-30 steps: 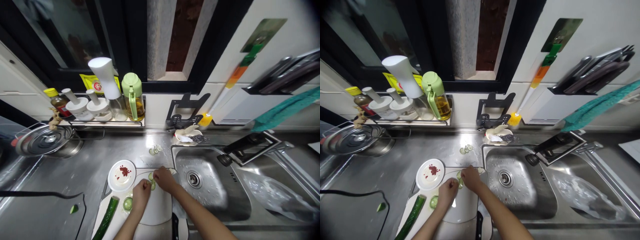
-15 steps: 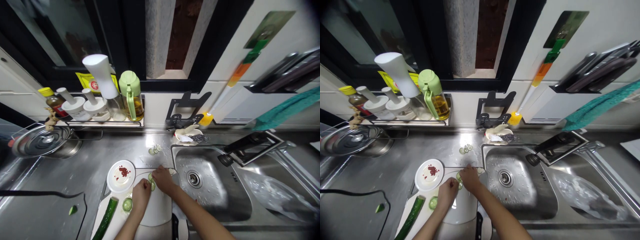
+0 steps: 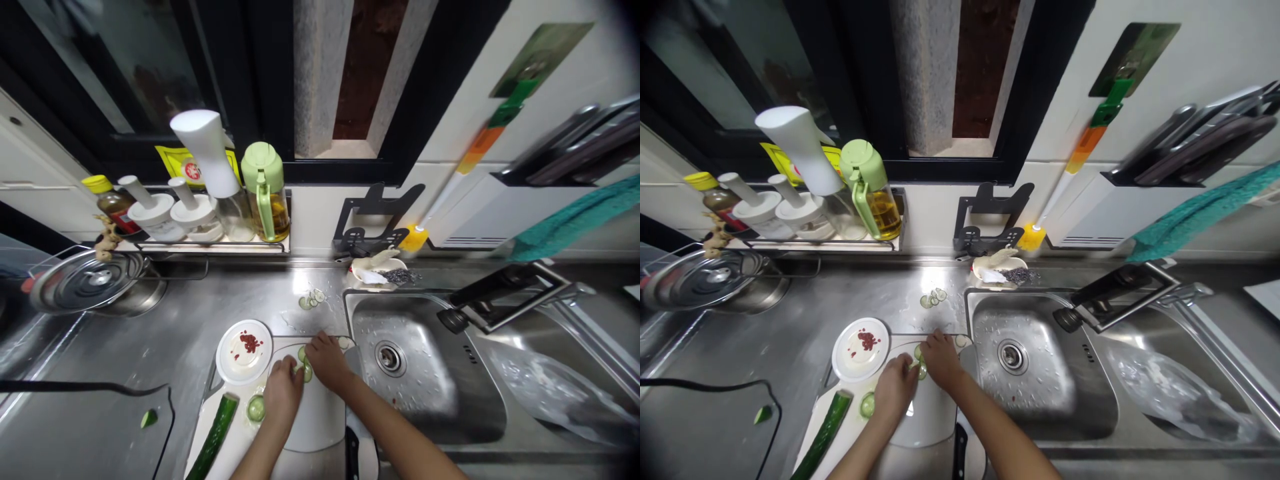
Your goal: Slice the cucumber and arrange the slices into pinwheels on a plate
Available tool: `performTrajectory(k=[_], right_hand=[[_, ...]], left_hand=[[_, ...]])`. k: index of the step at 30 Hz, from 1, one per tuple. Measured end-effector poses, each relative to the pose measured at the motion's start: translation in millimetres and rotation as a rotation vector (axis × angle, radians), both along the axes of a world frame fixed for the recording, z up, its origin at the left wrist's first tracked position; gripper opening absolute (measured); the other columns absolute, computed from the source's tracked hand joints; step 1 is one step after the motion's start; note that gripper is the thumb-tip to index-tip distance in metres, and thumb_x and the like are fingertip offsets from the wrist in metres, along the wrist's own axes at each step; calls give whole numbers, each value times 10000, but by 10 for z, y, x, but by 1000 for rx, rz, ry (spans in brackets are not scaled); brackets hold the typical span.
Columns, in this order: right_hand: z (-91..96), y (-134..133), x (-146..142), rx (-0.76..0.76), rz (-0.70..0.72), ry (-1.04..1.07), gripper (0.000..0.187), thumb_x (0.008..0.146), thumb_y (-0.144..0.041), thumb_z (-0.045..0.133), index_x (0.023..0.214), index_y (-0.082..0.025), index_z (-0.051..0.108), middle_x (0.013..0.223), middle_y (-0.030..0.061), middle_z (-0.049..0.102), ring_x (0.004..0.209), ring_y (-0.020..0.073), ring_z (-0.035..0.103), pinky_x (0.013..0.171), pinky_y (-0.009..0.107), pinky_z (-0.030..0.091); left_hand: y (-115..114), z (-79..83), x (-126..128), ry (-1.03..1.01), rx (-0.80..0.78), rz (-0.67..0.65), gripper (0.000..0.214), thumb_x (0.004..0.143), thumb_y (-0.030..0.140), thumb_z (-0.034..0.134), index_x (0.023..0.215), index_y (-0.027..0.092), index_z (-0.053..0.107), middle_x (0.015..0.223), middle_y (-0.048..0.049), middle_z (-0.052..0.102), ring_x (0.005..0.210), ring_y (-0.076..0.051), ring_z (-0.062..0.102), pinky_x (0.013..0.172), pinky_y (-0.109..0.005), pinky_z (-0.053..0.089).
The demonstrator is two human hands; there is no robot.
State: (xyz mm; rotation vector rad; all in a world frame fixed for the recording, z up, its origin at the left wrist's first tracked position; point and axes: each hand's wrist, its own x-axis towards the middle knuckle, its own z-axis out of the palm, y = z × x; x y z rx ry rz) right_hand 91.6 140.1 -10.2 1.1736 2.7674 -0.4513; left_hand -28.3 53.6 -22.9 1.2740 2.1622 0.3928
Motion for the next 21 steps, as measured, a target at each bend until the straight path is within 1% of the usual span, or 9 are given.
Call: performTrajectory(k=[3,6,10,12,16,18,21], right_hand=[[6,-17,2,3,-12,15,180,916,-180,473,899,-174,652,980,103,664,1046,269,489,823,393,343],[29,-40,35,-2,-52,30,175,910,-166,480,878,-178,652,979,91,667,1045,258,492,810,377,341],[97,-159,155,-18,-156,55,200,932,-185,457,877,-186,650,959,66,669,1004,228,515,790,343,349],[134,-290,234,-32,-212,67,204,938,-198,457,872,-185,650,931,59,667,973,212,528,784,323,355],[148,-673,358,-76,-282,80,147,897,-152,521,833,-190,648,867,35,657,935,203,545,737,299,358],[116,-876,388,-107,-306,121,140,887,-138,532,817,-191,642,862,29,651,922,198,543,739,297,354],[46,-1125,399,-155,-338,185,148,876,-115,533,795,-191,630,850,30,641,912,196,535,734,294,347]], left_hand=[[-1,-9,-5,-5,20,0,142,853,297,516,898,197,606,822,-47,620,765,-180,588,678,-263,342],[-28,2,-48,-28,79,9,160,848,286,513,917,194,624,834,-50,635,772,-183,600,711,-271,379],[-182,63,-257,-69,215,32,222,853,277,478,975,190,641,935,-67,677,869,-195,631,777,-285,437],[-310,102,-420,-54,243,49,235,853,279,466,971,190,648,973,-73,685,880,-197,643,784,-294,458],[-605,156,-718,19,194,57,227,850,295,466,911,199,662,940,-67,690,873,-213,649,796,-319,473],[-742,158,-794,40,163,46,237,838,259,468,955,201,667,959,-66,686,892,-213,646,810,-318,472],[-893,143,-803,33,82,18,292,830,198,461,1048,201,655,1026,-71,672,919,-199,644,825,-299,465]])
